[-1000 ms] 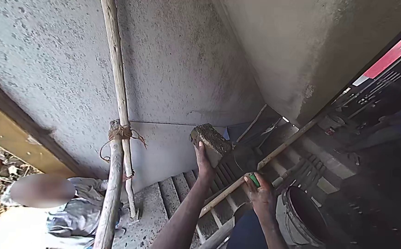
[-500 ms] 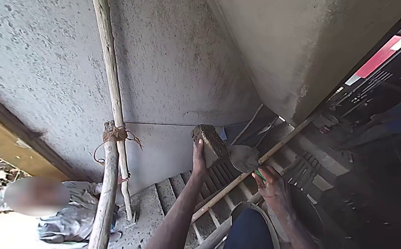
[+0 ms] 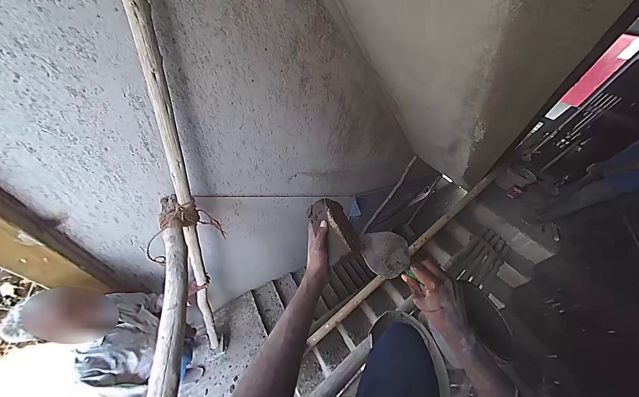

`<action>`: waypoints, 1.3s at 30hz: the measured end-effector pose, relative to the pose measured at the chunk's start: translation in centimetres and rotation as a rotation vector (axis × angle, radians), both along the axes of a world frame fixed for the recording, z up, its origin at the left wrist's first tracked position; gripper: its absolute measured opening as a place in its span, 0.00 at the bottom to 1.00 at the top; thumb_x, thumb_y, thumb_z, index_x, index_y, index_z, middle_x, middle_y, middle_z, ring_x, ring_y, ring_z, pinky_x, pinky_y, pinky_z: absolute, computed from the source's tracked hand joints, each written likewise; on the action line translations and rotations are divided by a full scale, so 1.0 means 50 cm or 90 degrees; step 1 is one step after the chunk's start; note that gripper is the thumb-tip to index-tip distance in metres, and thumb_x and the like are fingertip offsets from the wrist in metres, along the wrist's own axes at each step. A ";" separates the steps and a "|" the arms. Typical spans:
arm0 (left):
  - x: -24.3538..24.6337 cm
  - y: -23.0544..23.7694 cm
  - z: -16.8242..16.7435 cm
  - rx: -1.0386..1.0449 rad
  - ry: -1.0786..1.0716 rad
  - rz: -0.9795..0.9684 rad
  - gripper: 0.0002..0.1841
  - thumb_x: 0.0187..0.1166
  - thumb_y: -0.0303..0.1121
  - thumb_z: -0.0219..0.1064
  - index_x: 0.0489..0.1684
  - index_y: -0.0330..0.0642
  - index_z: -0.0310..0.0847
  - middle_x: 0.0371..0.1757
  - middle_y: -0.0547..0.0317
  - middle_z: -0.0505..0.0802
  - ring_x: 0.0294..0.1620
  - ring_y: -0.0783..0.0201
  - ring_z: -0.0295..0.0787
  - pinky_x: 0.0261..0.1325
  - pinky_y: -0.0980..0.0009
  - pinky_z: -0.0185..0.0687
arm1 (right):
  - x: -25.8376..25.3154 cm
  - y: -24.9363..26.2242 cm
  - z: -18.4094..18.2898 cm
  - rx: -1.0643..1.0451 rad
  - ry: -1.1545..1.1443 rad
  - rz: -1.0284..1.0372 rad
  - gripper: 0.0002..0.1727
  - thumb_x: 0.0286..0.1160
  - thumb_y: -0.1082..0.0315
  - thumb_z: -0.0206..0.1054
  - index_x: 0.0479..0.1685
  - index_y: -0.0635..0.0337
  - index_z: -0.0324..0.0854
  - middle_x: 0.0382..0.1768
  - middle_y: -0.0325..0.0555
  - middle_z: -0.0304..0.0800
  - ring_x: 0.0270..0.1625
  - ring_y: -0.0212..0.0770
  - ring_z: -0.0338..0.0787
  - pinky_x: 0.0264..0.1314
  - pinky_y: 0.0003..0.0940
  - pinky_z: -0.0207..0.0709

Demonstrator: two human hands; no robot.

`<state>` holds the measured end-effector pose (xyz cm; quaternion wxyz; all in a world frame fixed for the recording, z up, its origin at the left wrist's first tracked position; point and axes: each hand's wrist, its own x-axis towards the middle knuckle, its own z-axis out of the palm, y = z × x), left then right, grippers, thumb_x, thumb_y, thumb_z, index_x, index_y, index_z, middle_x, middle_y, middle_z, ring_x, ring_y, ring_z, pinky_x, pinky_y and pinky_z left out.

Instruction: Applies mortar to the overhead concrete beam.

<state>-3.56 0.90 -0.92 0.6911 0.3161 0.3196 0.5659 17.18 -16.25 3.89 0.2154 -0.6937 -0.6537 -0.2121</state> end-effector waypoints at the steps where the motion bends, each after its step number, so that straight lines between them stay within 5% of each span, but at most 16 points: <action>1: 0.002 0.001 -0.006 0.001 0.004 -0.004 0.37 0.91 0.50 0.48 0.96 0.49 0.37 0.83 0.45 0.74 0.75 0.60 0.80 0.72 0.60 0.81 | 0.000 0.000 -0.001 0.004 0.012 0.010 0.17 0.69 0.53 0.69 0.41 0.54 0.95 0.40 0.49 0.94 0.38 0.50 0.95 0.34 0.50 0.88; 5: 0.008 -0.008 -0.006 -0.038 -0.063 -0.034 0.31 0.94 0.48 0.44 0.94 0.48 0.46 0.74 0.46 0.83 0.67 0.58 0.86 0.67 0.57 0.85 | 0.007 0.006 -0.001 -0.008 0.043 -0.006 0.17 0.69 0.53 0.70 0.42 0.56 0.95 0.41 0.49 0.94 0.39 0.50 0.95 0.36 0.51 0.88; 10: -0.001 -0.023 0.024 -0.079 -0.169 -0.103 0.26 0.95 0.50 0.38 0.74 0.42 0.71 0.52 0.49 0.93 0.52 0.58 0.93 0.54 0.57 0.91 | 0.036 0.015 -0.007 -0.005 0.067 -0.032 0.16 0.70 0.54 0.71 0.43 0.56 0.94 0.42 0.51 0.94 0.39 0.53 0.94 0.37 0.54 0.87; 15: -0.003 -0.029 0.032 -0.085 -0.194 -0.141 0.28 0.95 0.51 0.36 0.67 0.42 0.76 0.49 0.49 0.94 0.50 0.57 0.94 0.53 0.57 0.92 | 0.044 0.021 0.013 0.003 0.027 -0.018 0.14 0.70 0.56 0.71 0.43 0.55 0.94 0.42 0.51 0.94 0.41 0.53 0.95 0.40 0.53 0.88; 33: 0.008 -0.017 0.014 -0.140 -0.079 -0.124 0.25 0.94 0.48 0.44 0.79 0.42 0.69 0.54 0.48 0.92 0.52 0.57 0.92 0.54 0.56 0.90 | 0.049 0.017 -0.014 0.024 -0.055 0.052 0.16 0.76 0.54 0.63 0.44 0.50 0.95 0.43 0.48 0.94 0.45 0.50 0.95 0.42 0.47 0.89; 39: 0.019 -0.010 -0.013 -0.168 -0.006 -0.095 0.29 0.93 0.51 0.48 0.88 0.45 0.58 0.64 0.44 0.88 0.60 0.53 0.89 0.62 0.52 0.86 | 0.045 0.017 -0.032 0.012 0.016 0.066 0.15 0.71 0.53 0.68 0.40 0.53 0.95 0.42 0.46 0.94 0.41 0.47 0.95 0.37 0.47 0.89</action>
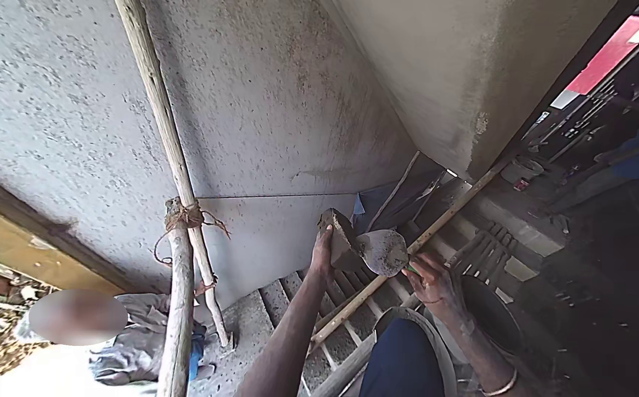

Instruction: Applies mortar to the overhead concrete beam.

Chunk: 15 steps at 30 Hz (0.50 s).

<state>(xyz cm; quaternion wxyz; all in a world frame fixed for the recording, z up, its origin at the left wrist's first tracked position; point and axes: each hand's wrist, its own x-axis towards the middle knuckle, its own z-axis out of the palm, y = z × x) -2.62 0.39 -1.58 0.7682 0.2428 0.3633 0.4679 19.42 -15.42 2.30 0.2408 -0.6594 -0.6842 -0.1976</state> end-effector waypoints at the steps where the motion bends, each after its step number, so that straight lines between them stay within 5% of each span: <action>1: 0.001 0.000 0.000 -0.006 -0.002 0.000 0.29 0.93 0.51 0.48 0.88 0.46 0.58 0.64 0.43 0.88 0.60 0.52 0.89 0.61 0.51 0.86 | 0.000 0.001 -0.002 -0.010 0.035 -0.003 0.16 0.70 0.53 0.69 0.40 0.54 0.94 0.42 0.47 0.94 0.41 0.47 0.95 0.37 0.48 0.89; 8: -0.003 -0.009 0.024 -0.029 -0.248 -0.027 0.29 0.92 0.55 0.40 0.66 0.43 0.79 0.52 0.46 0.93 0.54 0.52 0.92 0.57 0.49 0.88 | 0.006 0.048 0.005 0.016 0.213 -0.020 0.24 0.73 0.52 0.69 0.51 0.65 0.91 0.44 0.54 0.95 0.45 0.52 0.95 0.51 0.55 0.88; 11: -0.010 -0.005 0.059 0.010 -0.313 -0.016 0.29 0.91 0.56 0.39 0.64 0.44 0.80 0.51 0.47 0.94 0.52 0.53 0.94 0.54 0.50 0.91 | 0.004 0.109 0.047 0.084 0.247 0.034 0.23 0.78 0.55 0.64 0.63 0.62 0.88 0.55 0.49 0.96 0.56 0.43 0.95 0.64 0.45 0.86; 15: -0.037 0.005 0.101 0.090 -0.362 0.015 0.28 0.92 0.55 0.36 0.58 0.50 0.82 0.47 0.55 0.96 0.50 0.60 0.95 0.53 0.55 0.92 | -0.026 0.222 0.180 0.229 0.275 0.155 0.25 0.75 0.52 0.69 0.57 0.68 0.87 0.48 0.48 0.96 0.48 0.33 0.93 0.57 0.31 0.86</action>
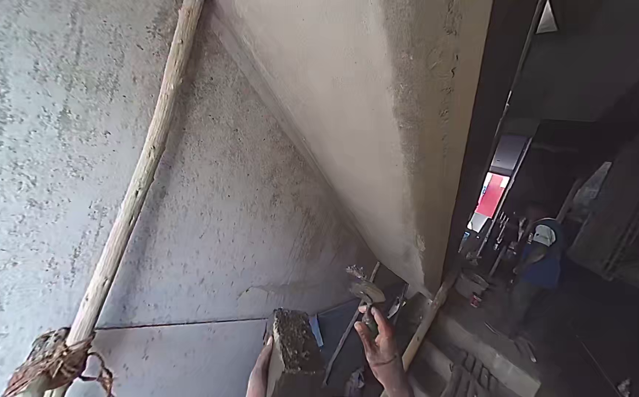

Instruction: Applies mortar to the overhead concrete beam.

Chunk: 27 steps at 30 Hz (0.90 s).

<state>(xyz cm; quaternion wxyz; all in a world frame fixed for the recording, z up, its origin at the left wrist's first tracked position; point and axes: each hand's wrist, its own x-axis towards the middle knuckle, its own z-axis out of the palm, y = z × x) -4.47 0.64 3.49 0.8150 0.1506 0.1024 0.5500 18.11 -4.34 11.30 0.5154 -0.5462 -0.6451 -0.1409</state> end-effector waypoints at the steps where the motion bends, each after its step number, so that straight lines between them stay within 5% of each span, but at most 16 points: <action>1: -0.011 0.001 0.012 0.009 -0.007 0.017 0.27 0.93 0.54 0.35 0.56 0.51 0.81 0.45 0.59 0.96 0.48 0.63 0.95 0.52 0.57 0.92 | -0.015 0.032 0.047 0.042 0.001 0.022 0.24 0.75 0.53 0.68 0.55 0.68 0.87 0.46 0.47 0.96 0.45 0.31 0.93 0.54 0.29 0.86; 4: -0.044 0.004 0.046 0.033 -0.033 0.053 0.27 0.93 0.52 0.34 0.53 0.54 0.82 0.43 0.63 0.97 0.47 0.67 0.95 0.52 0.61 0.93 | -0.063 0.124 0.214 0.121 0.035 0.093 0.21 0.81 0.59 0.60 0.56 0.70 0.84 0.35 0.44 0.90 0.35 0.31 0.90 0.42 0.28 0.87; 10: -0.099 0.003 0.075 0.053 -0.032 0.099 0.27 0.94 0.51 0.34 0.54 0.53 0.83 0.43 0.63 0.97 0.46 0.68 0.95 0.52 0.63 0.93 | -0.129 0.238 0.577 0.180 0.057 0.110 0.19 0.91 0.64 0.51 0.65 0.71 0.75 0.41 0.50 0.88 0.44 0.39 0.90 0.51 0.36 0.85; 12: -0.113 0.005 0.073 0.052 -0.031 0.099 0.27 0.94 0.50 0.33 0.53 0.53 0.83 0.42 0.64 0.97 0.46 0.69 0.95 0.51 0.64 0.93 | -0.145 0.260 0.666 0.206 0.054 0.089 0.20 0.94 0.57 0.49 0.66 0.66 0.73 0.42 0.50 0.86 0.41 0.40 0.88 0.44 0.39 0.83; 15: -0.129 0.012 0.074 0.051 -0.016 0.107 0.27 0.94 0.50 0.32 0.51 0.53 0.82 0.40 0.65 0.97 0.44 0.70 0.95 0.50 0.65 0.93 | -0.174 0.278 0.780 0.284 0.046 0.099 0.19 0.94 0.60 0.49 0.65 0.67 0.73 0.41 0.50 0.86 0.41 0.39 0.88 0.49 0.37 0.84; 20: -0.144 0.014 0.078 0.053 -0.020 0.108 0.26 0.94 0.50 0.33 0.52 0.53 0.81 0.40 0.65 0.97 0.44 0.70 0.95 0.50 0.64 0.93 | -0.208 0.276 0.880 0.340 0.073 0.098 0.18 0.95 0.60 0.50 0.65 0.68 0.71 0.39 0.48 0.84 0.40 0.37 0.88 0.50 0.34 0.84; 27: -0.150 0.010 0.076 0.049 -0.026 0.098 0.25 0.94 0.49 0.35 0.51 0.52 0.82 0.40 0.64 0.97 0.44 0.69 0.95 0.50 0.64 0.93 | -0.212 0.266 0.908 0.349 0.084 0.046 0.20 0.95 0.59 0.50 0.68 0.67 0.71 0.40 0.49 0.84 0.41 0.39 0.88 0.52 0.36 0.83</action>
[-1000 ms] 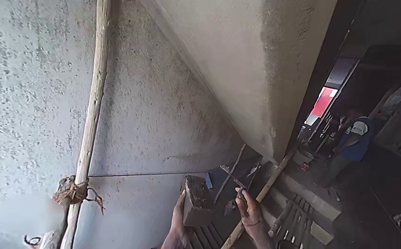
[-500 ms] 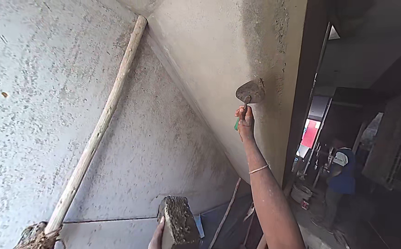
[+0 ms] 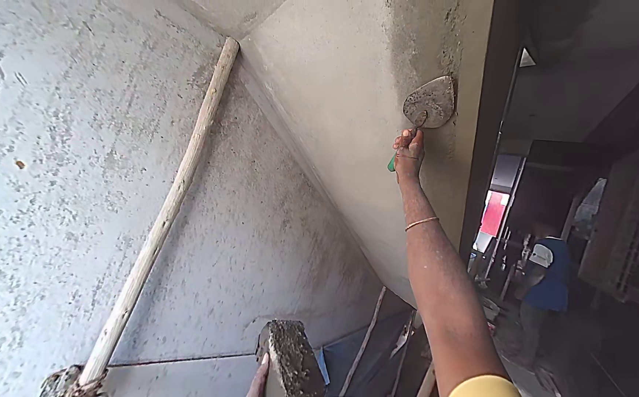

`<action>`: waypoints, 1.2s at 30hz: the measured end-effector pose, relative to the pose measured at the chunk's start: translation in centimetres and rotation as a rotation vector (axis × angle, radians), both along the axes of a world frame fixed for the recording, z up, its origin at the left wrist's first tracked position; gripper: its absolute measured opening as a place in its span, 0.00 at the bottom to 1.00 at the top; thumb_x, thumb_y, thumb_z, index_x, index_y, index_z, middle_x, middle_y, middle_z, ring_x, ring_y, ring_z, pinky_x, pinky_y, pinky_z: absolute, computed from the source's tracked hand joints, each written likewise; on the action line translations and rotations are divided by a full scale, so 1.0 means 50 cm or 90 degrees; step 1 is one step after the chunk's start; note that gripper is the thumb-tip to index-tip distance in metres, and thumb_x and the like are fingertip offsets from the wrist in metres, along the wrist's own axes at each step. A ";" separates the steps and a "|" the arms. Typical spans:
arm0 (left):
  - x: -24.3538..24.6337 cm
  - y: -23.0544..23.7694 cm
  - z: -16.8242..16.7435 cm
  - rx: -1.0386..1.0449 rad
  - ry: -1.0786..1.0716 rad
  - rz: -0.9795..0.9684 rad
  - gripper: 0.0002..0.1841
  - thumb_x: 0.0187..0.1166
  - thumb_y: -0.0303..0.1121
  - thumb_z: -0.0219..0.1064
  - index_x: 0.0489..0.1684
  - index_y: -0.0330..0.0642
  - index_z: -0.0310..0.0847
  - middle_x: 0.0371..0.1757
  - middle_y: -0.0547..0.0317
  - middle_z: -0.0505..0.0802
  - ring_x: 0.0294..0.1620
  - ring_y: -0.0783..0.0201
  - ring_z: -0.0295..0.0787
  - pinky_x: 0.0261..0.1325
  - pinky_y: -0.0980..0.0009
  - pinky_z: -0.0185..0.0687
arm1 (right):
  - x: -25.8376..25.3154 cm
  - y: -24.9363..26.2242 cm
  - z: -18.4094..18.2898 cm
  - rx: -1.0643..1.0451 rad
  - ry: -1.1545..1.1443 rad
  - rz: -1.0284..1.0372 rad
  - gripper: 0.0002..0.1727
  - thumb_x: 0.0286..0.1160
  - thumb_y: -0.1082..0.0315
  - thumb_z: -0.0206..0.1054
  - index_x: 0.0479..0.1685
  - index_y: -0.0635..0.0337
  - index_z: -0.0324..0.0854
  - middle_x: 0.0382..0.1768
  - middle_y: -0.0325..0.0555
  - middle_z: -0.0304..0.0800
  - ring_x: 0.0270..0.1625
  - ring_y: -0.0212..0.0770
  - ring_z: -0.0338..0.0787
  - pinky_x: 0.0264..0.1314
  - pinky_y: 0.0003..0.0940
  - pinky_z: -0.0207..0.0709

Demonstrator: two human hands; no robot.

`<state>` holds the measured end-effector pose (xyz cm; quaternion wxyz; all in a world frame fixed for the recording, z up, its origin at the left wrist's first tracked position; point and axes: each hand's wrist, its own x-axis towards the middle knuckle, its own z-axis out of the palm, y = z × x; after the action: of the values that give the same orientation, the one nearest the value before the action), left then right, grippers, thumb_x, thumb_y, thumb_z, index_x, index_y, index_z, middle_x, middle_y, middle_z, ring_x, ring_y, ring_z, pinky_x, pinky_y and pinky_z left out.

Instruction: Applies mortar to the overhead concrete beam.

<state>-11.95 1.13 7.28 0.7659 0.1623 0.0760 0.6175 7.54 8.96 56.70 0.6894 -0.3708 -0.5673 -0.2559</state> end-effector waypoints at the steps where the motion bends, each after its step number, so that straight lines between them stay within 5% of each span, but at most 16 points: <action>1: 0.000 -0.002 -0.001 -0.001 0.000 -0.002 0.25 0.94 0.49 0.35 0.51 0.52 0.82 0.40 0.64 0.97 0.44 0.69 0.95 0.50 0.64 0.94 | 0.001 0.000 0.001 -0.003 0.006 -0.003 0.21 0.95 0.58 0.50 0.69 0.67 0.71 0.41 0.50 0.85 0.42 0.40 0.89 0.52 0.37 0.84; 11: -0.001 -0.012 0.006 0.003 0.008 -0.011 0.26 0.95 0.48 0.34 0.52 0.51 0.81 0.40 0.63 0.97 0.44 0.69 0.95 0.51 0.65 0.93 | -0.005 -0.001 0.024 -0.005 0.018 -0.018 0.23 0.96 0.57 0.48 0.71 0.69 0.69 0.41 0.52 0.84 0.43 0.42 0.88 0.54 0.39 0.84; 18: 0.000 -0.010 0.003 -0.011 0.021 -0.006 0.24 0.94 0.48 0.35 0.55 0.51 0.80 0.41 0.64 0.96 0.45 0.70 0.95 0.50 0.65 0.93 | -0.023 0.015 0.027 -0.020 0.090 0.054 0.25 0.96 0.50 0.44 0.71 0.63 0.68 0.38 0.47 0.78 0.35 0.40 0.84 0.43 0.40 0.83; 22: 0.001 -0.008 0.002 -0.005 0.003 -0.007 0.25 0.94 0.48 0.35 0.56 0.50 0.80 0.42 0.62 0.97 0.46 0.68 0.95 0.52 0.63 0.93 | -0.011 0.047 -0.012 -0.007 0.136 0.124 0.20 0.97 0.54 0.45 0.68 0.61 0.67 0.34 0.44 0.74 0.31 0.37 0.82 0.38 0.35 0.83; 28: -0.019 -0.009 0.012 -0.019 0.002 -0.016 0.25 0.94 0.49 0.36 0.57 0.48 0.81 0.43 0.59 0.97 0.47 0.65 0.95 0.52 0.62 0.93 | 0.058 0.094 -0.097 -0.022 0.117 0.147 0.19 0.97 0.57 0.44 0.71 0.62 0.64 0.39 0.44 0.79 0.40 0.36 0.85 0.50 0.35 0.82; 36: -0.008 0.011 -0.003 -0.026 0.010 -0.024 0.26 0.94 0.49 0.35 0.58 0.47 0.81 0.43 0.59 0.97 0.46 0.65 0.95 0.50 0.61 0.93 | -0.045 0.020 0.006 0.014 -0.001 0.065 0.19 0.97 0.59 0.45 0.68 0.66 0.67 0.37 0.45 0.82 0.38 0.35 0.88 0.48 0.32 0.85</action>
<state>-12.35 1.69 7.15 0.7799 0.1529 0.0914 0.6000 5.29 9.95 57.00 0.7049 -0.3339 -0.5832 -0.2270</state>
